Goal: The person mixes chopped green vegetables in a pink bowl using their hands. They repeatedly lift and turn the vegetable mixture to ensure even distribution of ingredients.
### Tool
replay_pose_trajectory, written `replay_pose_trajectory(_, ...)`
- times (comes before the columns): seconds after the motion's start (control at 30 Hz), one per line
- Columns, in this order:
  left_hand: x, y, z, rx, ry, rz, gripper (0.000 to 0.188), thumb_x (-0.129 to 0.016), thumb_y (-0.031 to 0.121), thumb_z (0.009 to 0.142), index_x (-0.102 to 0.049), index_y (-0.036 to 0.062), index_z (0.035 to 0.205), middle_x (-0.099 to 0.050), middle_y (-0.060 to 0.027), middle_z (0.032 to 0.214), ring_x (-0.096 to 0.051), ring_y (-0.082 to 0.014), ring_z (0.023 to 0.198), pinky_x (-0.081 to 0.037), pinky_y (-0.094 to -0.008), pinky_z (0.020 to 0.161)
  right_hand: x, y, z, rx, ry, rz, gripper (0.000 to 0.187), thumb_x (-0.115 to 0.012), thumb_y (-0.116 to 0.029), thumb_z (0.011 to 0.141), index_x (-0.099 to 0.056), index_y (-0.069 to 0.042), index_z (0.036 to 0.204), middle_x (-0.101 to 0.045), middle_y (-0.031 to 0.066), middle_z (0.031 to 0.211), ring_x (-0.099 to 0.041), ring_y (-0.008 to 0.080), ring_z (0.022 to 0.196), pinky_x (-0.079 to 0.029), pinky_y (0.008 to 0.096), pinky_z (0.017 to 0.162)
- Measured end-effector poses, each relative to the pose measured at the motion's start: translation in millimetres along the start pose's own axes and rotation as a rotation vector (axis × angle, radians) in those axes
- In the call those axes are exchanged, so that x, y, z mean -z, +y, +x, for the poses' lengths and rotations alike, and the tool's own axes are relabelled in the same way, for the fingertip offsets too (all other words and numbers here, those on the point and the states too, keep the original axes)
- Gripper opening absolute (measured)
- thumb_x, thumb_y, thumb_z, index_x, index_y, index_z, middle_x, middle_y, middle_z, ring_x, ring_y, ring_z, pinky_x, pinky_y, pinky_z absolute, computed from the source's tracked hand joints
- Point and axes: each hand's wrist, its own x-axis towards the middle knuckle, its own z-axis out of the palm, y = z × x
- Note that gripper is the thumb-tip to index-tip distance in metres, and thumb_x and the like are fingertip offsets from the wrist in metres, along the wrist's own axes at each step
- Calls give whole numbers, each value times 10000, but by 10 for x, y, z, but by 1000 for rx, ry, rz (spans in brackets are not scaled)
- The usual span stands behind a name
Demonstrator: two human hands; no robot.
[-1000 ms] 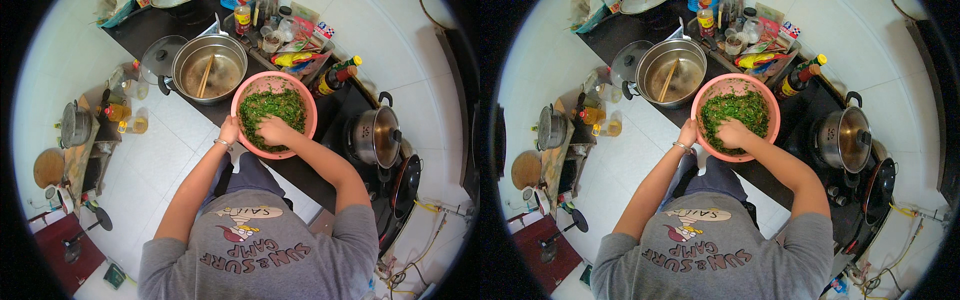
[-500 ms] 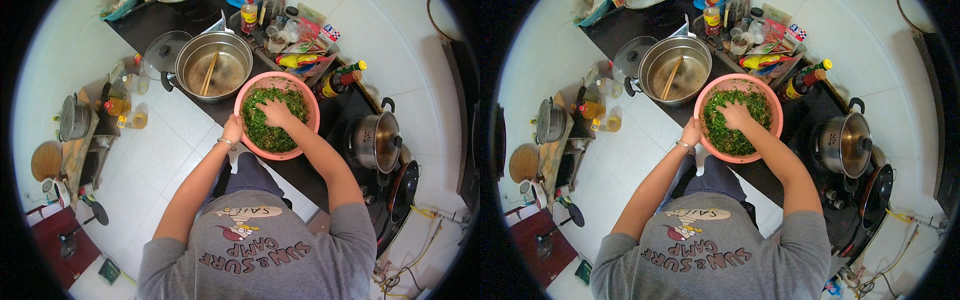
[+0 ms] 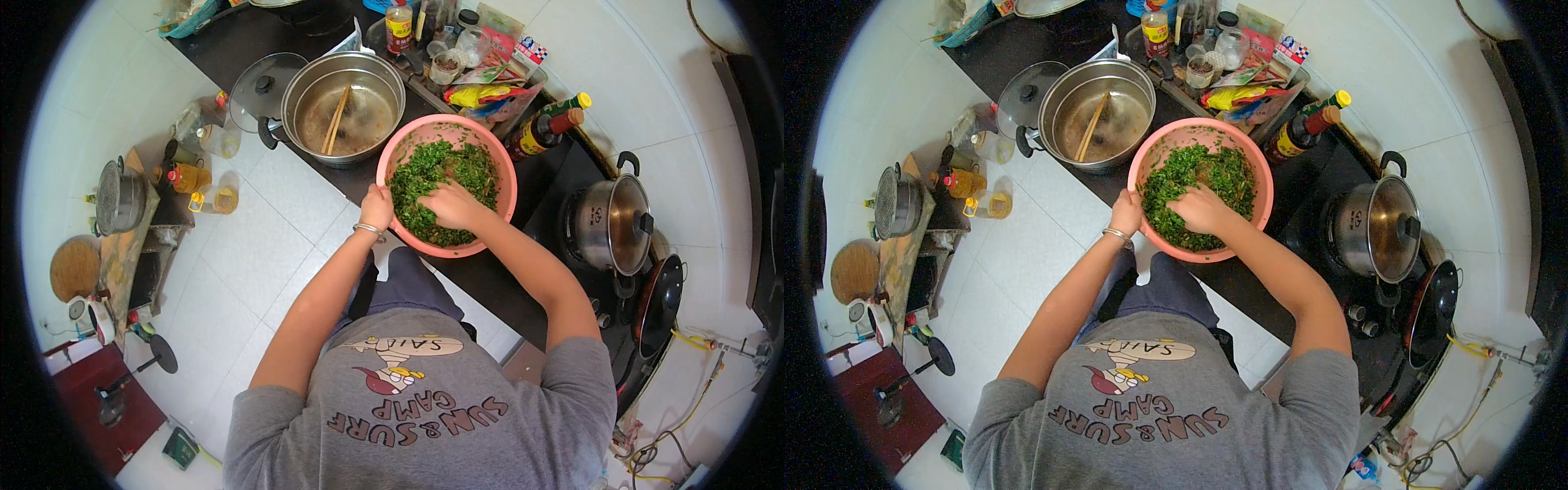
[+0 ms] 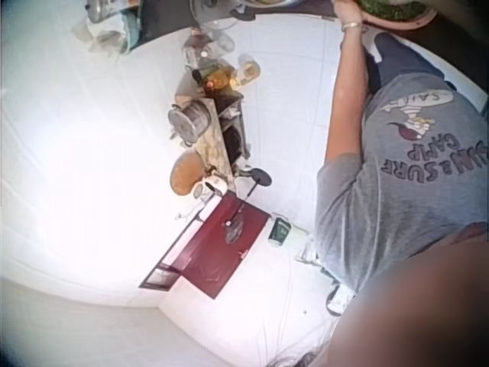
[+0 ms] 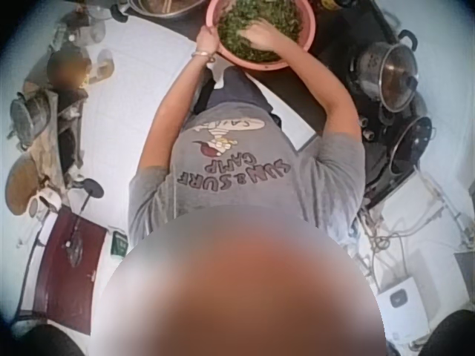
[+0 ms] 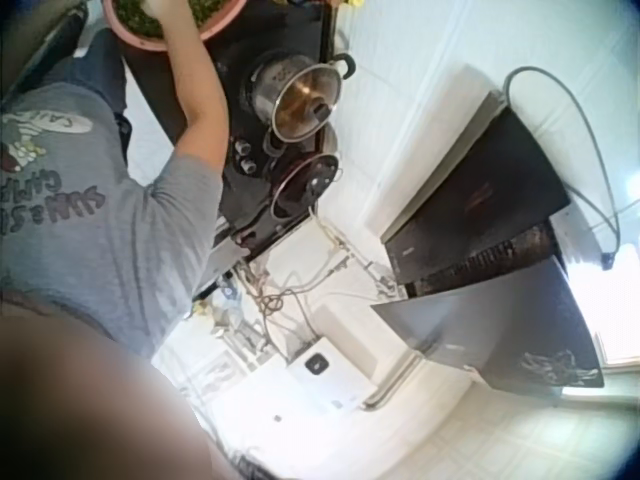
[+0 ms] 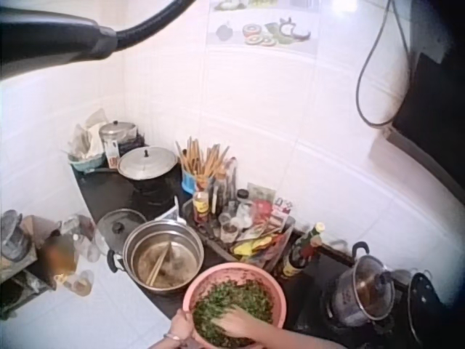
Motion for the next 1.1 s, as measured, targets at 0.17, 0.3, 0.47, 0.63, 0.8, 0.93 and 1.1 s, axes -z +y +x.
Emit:
replay_pose_trajectory(0.17,15,5,-8,-8,-9,-11,331,-364,253,887,-484,-54,865,-565,-306,754,-554,-456,746,-436,-501,682,104,33,-423,64,-29,-30,377,-603,-113,617,-607,-153,992,-609,61,840,-541,256,909,-376,406,891)
replay_pose_trajectory(0.3,-8,-30,-5,-41,13,13,322,-367,249,886,-475,-54,859,-563,-309,746,-553,-459,734,-436,-506,672,7,102,-609,117,-87,-44,382,-603,-183,671,-606,-249,1047,-603,9,832,-516,226,965,-324,425,942)
replay_pose_trajectory(0.47,21,14,-23,-38,-24,-26,319,-370,246,885,-471,-56,861,-555,-318,758,-545,-463,751,-428,-502,685,-99,42,-443,220,-31,-145,356,-552,-234,742,-592,-315,1086,-604,-20,846,-492,215,1025,-280,488,967)
replay_pose_trajectory(0.63,37,3,-14,-41,-52,-42,312,-372,247,886,-468,-49,866,-547,-322,766,-537,-467,764,-418,-505,694,-181,-69,-45,93,49,-267,292,-473,-181,796,-602,-278,1040,-603,21,872,-506,272,1002,-295,556,922)
replay_pose_trajectory(0.8,72,-18,15,-40,-72,-41,306,-373,257,888,-471,-32,865,-550,-318,770,-539,-463,770,-417,-505,697,-187,25,286,-133,160,-326,256,-492,-144,773,-595,-199,1001,-598,72,888,-532,317,968,-396,546,830)
replay_pose_trajectory(0.93,83,-1,-1,-52,-76,-52,317,-372,262,888,-471,-37,859,-555,-315,766,-540,-465,767,-420,-500,698,69,201,390,-310,97,-211,275,-535,-73,742,-591,-123,1006,-582,127,977,-543,327,964,-448,499,795)
replay_pose_trajectory(1.1,75,-24,20,-43,-82,-35,328,-365,269,891,-476,-39,870,-563,-301,757,-550,-455,756,-426,-493,700,286,319,144,-401,173,231,438,-568,-30,666,-573,-114,1095,-568,156,919,-563,331,845,-478,418,729)
